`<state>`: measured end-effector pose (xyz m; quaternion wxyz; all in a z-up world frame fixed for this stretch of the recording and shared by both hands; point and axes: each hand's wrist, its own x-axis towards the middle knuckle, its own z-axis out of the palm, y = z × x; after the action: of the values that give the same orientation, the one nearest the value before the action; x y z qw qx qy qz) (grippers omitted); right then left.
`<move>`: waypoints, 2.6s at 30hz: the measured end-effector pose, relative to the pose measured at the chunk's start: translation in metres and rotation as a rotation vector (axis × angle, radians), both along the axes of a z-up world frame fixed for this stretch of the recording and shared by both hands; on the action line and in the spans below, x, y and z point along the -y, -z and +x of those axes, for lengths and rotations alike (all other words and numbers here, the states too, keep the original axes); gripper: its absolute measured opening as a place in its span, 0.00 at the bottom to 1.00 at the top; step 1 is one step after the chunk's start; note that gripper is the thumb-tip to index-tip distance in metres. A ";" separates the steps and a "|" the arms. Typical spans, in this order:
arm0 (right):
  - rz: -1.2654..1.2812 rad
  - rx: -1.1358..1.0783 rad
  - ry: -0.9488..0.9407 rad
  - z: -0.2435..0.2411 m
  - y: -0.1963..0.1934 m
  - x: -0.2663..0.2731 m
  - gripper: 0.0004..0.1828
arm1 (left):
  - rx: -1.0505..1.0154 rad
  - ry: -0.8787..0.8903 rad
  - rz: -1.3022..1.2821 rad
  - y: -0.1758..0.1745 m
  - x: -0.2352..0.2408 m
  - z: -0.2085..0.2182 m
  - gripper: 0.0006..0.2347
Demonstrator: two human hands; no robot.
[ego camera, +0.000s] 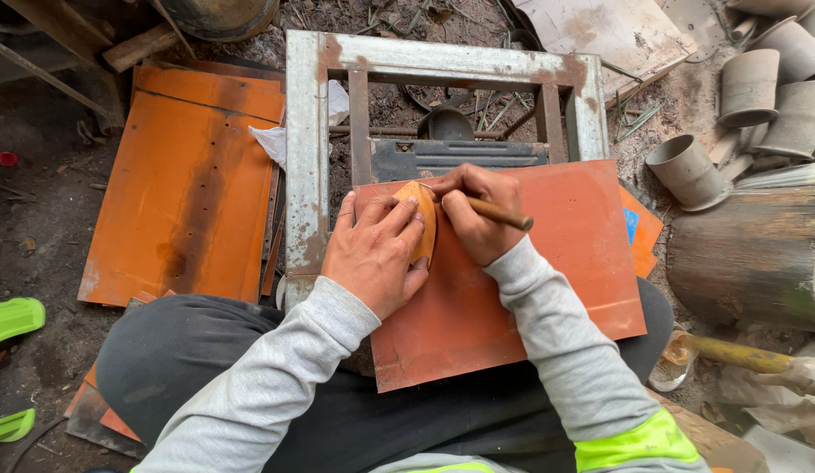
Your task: The person uses a small curved template and a sharp tool to trace and cut shapes from a red sheet of material. They repeatedly reposition the template and cut along its edges to produce multiple identical pieces.
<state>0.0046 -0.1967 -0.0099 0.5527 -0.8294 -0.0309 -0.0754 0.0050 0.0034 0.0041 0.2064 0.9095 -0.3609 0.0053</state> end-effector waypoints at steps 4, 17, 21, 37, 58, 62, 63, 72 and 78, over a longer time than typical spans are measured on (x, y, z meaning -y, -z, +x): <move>-0.219 0.105 0.109 -0.030 -0.018 -0.013 0.06 | 0.011 -0.009 -0.011 0.003 -0.001 -0.001 0.23; 0.063 -0.010 0.082 -0.126 -0.024 -0.024 0.09 | -0.011 0.029 -0.099 0.015 -0.005 0.004 0.15; -0.152 0.024 0.034 -0.114 -0.032 -0.036 0.10 | -0.020 0.033 -0.077 0.014 -0.003 0.010 0.11; -0.310 0.169 -0.019 -0.101 -0.035 -0.050 0.10 | 0.034 0.046 -0.119 0.013 -0.003 0.009 0.09; 0.096 -0.118 0.068 -0.033 -0.023 0.013 0.07 | 0.136 -0.141 -0.069 0.023 0.028 -0.032 0.13; 0.140 -0.121 -0.137 0.034 -0.007 0.003 0.09 | 0.127 -0.170 -0.109 0.022 0.030 -0.034 0.12; 0.103 -0.150 -0.172 0.046 -0.003 -0.003 0.10 | 0.129 -0.179 -0.125 0.021 0.031 -0.037 0.12; -0.036 -0.307 -0.240 0.063 0.007 -0.011 0.12 | 0.145 -0.190 -0.094 0.016 0.030 -0.039 0.10; -0.017 -0.315 -0.238 0.063 0.002 -0.015 0.11 | 0.137 -0.187 -0.075 0.012 0.030 -0.037 0.09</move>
<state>0.0679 -0.1814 -0.0119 0.5486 -0.8261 -0.0423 0.1215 -0.0316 -0.0266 -0.0074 0.2136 0.9284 -0.2871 0.1003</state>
